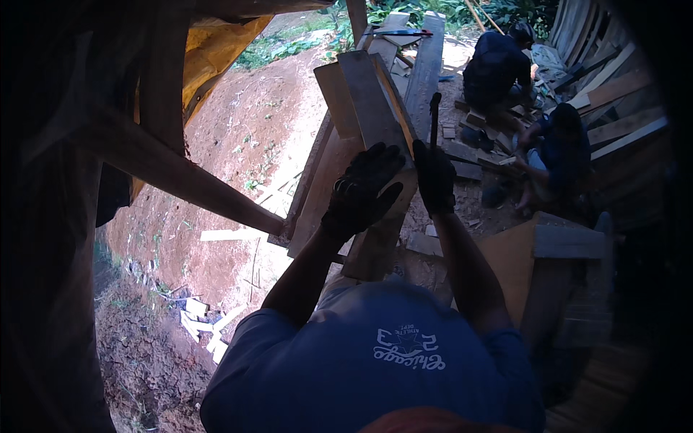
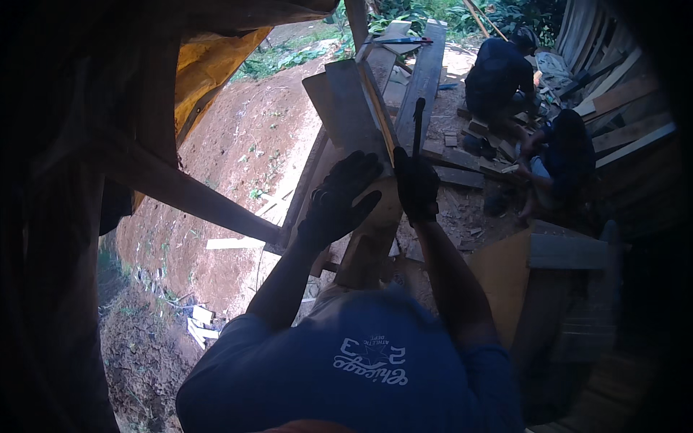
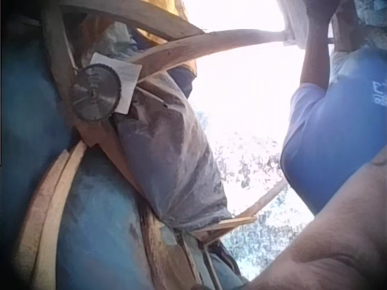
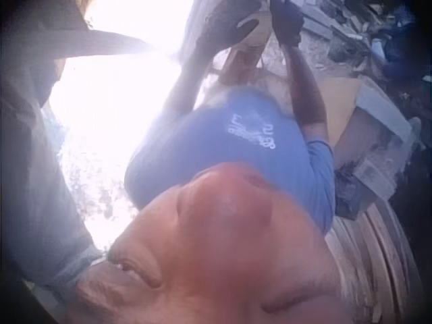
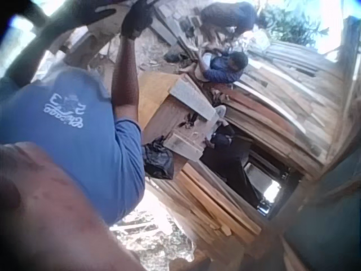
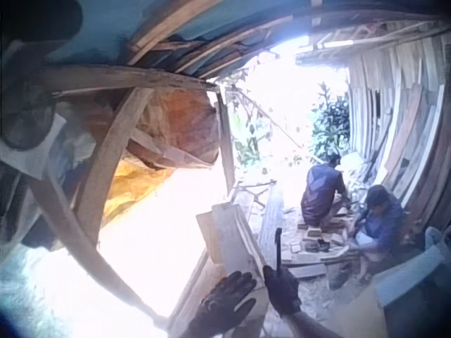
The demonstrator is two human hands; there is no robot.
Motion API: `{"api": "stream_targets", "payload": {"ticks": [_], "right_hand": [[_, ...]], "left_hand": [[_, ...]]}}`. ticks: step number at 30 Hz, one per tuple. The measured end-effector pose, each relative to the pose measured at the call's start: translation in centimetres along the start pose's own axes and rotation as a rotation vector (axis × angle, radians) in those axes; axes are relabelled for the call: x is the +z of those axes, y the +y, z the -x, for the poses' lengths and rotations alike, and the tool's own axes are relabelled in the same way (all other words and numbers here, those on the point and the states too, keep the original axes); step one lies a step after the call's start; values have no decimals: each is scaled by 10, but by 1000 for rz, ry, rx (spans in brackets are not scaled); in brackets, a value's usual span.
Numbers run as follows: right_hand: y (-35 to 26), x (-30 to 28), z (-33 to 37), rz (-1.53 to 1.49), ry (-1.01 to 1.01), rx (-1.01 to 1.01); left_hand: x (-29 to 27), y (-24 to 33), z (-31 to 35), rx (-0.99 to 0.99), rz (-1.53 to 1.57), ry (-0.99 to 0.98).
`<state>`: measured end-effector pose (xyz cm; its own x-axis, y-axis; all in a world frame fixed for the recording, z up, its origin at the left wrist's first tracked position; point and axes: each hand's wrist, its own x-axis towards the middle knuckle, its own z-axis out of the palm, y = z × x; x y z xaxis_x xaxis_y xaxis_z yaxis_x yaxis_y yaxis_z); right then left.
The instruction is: The person assembles a wooden box by hammering nails into wood pieces to join them together.
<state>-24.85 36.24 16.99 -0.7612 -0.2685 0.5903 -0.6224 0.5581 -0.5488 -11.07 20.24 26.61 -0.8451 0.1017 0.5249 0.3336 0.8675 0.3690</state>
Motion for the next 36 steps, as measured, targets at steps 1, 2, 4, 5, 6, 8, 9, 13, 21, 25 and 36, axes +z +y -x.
{"api": "stream_targets", "payload": {"ticks": [1, 2, 4, 5, 6, 8, 9, 13, 21, 25, 36], "right_hand": [[2, -3, 0, -111, 6, 84], [7, -7, 1, -221, -3, 176], [20, -16, 1, -179, 4, 170], [10, -20, -4, -283, -45, 330], [3, -27, -9, -370, -86, 499], [-5, -20, -12, -294, -127, 443], [5, -13, -10, -201, -121, 359], [0, -5, -8, -183, -116, 249], [4, -11, -7, -237, -70, 162], [-2, -9, -10, 139, -1, -219], [-2, -16, -3, 220, -30, -149]], "left_hand": [[8, -1, -1, 9, -14, 20], [12, 1, -3, -5, -3, 17], [15, 7, -8, -17, 31, 9], [12, 6, -5, -19, 17, 29], [13, 6, -6, -6, 13, 44], [8, 3, 0, -13, -2, 63], [7, 3, -1, -13, 1, 66], [-17, 11, 1, -120, 17, 49], [-11, -11, 31, -437, 125, 132], [7, -17, 34, -608, 282, 160], [-6, 7, 9, -795, 312, 14]]}}
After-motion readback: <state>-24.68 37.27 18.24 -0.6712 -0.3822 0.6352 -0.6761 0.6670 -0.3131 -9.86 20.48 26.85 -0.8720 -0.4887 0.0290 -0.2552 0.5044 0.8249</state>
